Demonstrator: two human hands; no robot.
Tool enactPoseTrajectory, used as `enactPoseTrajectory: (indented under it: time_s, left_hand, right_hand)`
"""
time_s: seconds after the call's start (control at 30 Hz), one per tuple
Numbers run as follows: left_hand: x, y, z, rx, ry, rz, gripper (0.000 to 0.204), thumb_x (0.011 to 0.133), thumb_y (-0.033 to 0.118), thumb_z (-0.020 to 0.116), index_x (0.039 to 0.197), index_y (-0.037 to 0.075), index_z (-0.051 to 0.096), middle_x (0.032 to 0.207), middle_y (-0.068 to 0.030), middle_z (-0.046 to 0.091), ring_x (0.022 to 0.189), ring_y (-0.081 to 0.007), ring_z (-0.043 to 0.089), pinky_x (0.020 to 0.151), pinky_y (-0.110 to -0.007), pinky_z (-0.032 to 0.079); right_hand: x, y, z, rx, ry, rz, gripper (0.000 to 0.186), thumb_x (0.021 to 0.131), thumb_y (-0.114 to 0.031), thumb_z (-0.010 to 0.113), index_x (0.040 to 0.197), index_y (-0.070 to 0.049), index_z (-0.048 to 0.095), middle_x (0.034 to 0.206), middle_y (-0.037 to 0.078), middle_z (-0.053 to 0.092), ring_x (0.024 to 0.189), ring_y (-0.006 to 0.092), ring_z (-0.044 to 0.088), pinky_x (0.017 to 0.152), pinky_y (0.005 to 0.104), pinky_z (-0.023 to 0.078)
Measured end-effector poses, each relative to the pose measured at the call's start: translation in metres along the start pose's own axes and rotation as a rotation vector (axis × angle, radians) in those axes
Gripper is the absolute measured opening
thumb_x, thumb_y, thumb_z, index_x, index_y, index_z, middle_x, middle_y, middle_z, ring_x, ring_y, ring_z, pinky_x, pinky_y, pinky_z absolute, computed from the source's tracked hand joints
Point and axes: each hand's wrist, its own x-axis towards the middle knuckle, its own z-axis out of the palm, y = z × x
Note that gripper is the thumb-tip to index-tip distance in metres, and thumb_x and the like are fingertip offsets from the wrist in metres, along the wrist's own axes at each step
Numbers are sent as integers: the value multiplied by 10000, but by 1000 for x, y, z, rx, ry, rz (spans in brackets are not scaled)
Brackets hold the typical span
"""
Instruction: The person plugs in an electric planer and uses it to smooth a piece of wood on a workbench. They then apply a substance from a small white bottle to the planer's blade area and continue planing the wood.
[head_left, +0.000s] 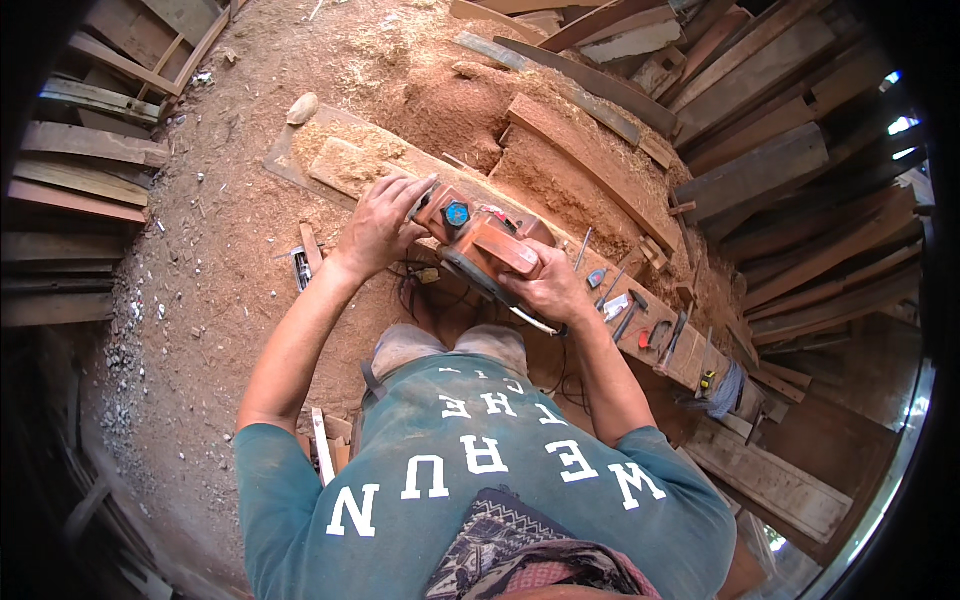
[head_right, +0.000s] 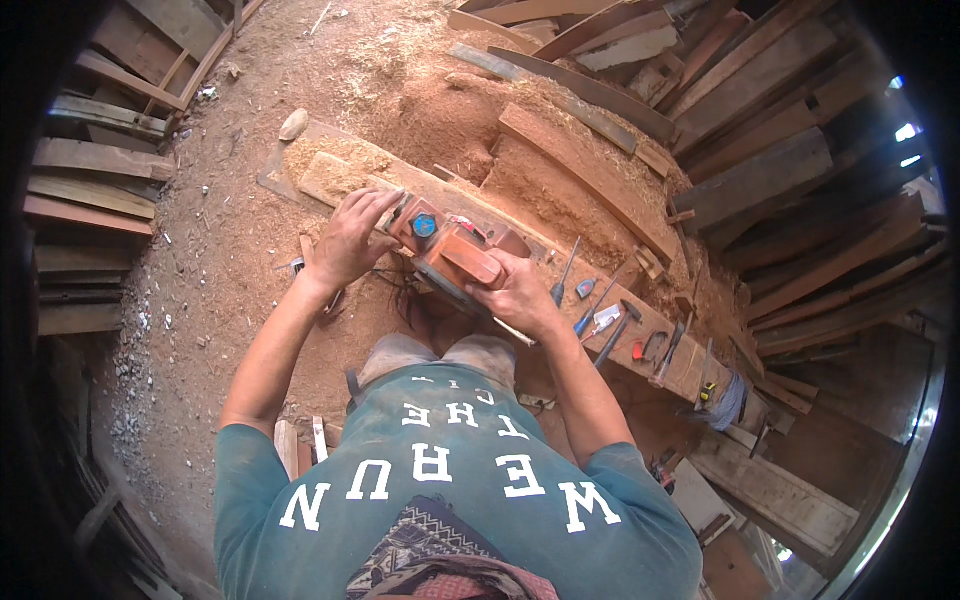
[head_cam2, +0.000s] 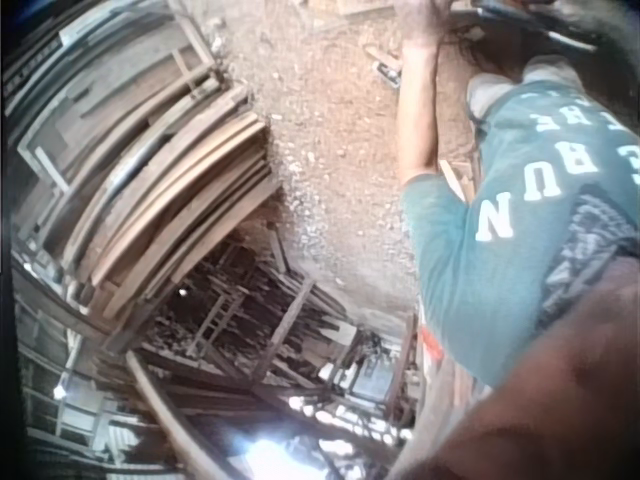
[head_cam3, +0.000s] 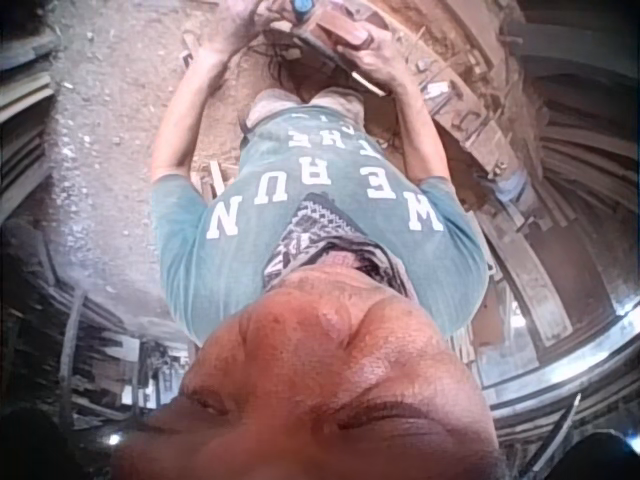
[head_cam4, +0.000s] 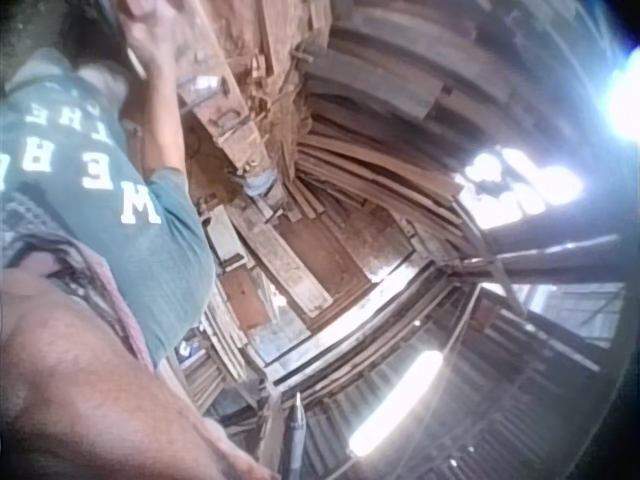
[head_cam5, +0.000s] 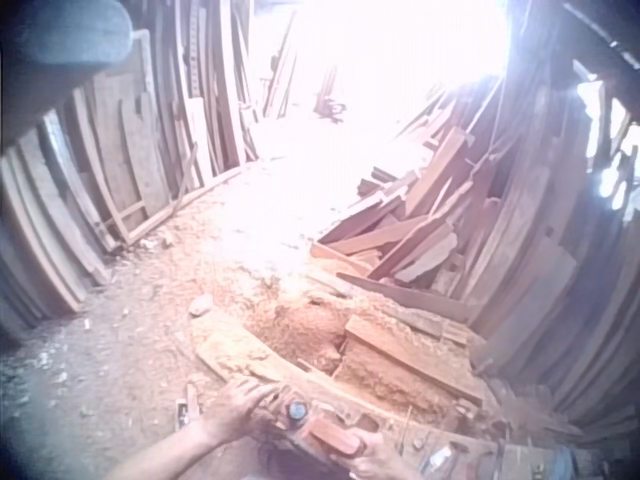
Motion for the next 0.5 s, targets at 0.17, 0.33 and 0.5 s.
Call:
enactPoseTrajectory:
  time_s: [0.17, 0.33, 0.5]
  left_hand:
    - [-2, -6, -2, -60, 39, 111, 775, 739, 94, 803, 1468, 77, 539, 1230, -150, 671, 1274, -350, 564, 1106, -435, 448]
    - [-6, -1, -2, 13, 8, 98, 778, 745, 101, 814, 1470, 67, 533, 1333, -137, 645, 1313, -331, 549, 1144, -447, 430]
    - [-3, -3, 3, 68, 31, 199, 746, 762, 81, 799, 1457, 45, 528, 1327, -137, 643, 1298, -338, 551, 1142, -440, 439]
  right_hand:
    - [-2, -9, 2, -50, -13, -31, 391, 865, -103, 834, 1196, 16, 664, 1033, 64, 734, 946, 127, 653, 888, 315, 546]
    - [-4, -8, 0, -42, -2, -27, 404, 860, -136, 844, 1196, 8, 674, 1028, 79, 751, 951, 145, 670, 891, 329, 552]
    - [-8, -16, 2, -53, -9, -6, 397, 857, -118, 841, 1197, 5, 677, 1048, 85, 749, 958, 149, 675, 892, 328, 551]
